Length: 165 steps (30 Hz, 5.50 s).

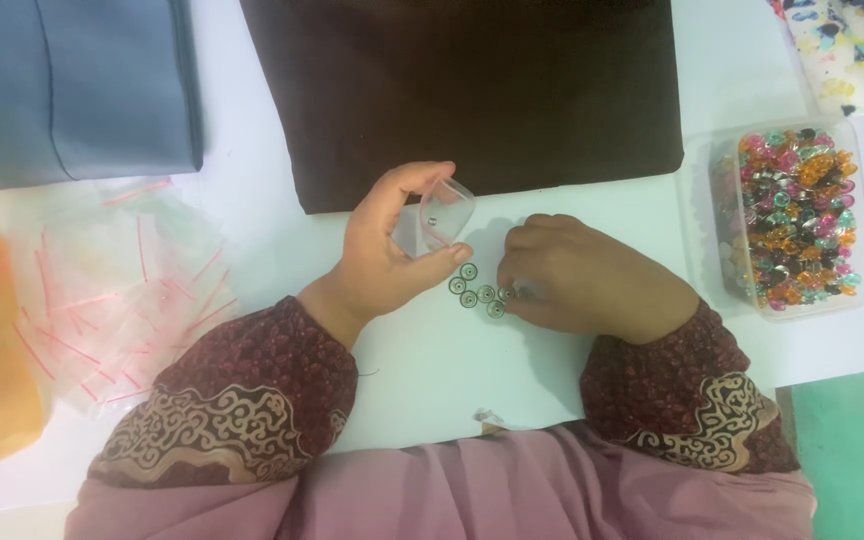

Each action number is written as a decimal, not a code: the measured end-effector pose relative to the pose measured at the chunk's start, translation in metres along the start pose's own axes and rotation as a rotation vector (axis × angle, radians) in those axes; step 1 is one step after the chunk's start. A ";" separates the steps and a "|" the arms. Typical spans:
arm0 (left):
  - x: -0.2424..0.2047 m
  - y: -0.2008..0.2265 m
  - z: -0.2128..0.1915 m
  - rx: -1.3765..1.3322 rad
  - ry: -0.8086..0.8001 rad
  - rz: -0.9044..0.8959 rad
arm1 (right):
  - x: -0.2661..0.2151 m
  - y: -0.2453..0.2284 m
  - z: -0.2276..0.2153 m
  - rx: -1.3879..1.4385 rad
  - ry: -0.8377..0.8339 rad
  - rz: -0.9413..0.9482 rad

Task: Sorting and packaging small decorative accessories like metal rings and beads into plastic bags

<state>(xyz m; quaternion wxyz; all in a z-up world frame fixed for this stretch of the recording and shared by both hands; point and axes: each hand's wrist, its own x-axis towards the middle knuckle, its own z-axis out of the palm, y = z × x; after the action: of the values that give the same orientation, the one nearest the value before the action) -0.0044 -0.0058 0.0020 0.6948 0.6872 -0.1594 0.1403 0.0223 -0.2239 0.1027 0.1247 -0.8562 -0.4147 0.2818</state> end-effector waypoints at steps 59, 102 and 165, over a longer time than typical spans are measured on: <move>0.078 0.154 -0.052 0.149 -0.125 0.277 | 0.006 0.027 0.033 0.030 -0.010 0.040; 0.077 0.181 -0.078 0.305 -0.390 0.454 | 0.034 0.004 0.015 -0.534 0.088 -0.237; 0.066 0.205 -0.100 0.431 -0.267 0.564 | 0.053 -0.029 0.017 -0.311 -0.172 0.014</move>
<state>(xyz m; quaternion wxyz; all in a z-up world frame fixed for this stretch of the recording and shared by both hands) -0.0258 0.0957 0.2154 0.4413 0.7591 -0.3983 0.2654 0.0202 -0.1645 0.0817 -0.0471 -0.8408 -0.4563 0.2874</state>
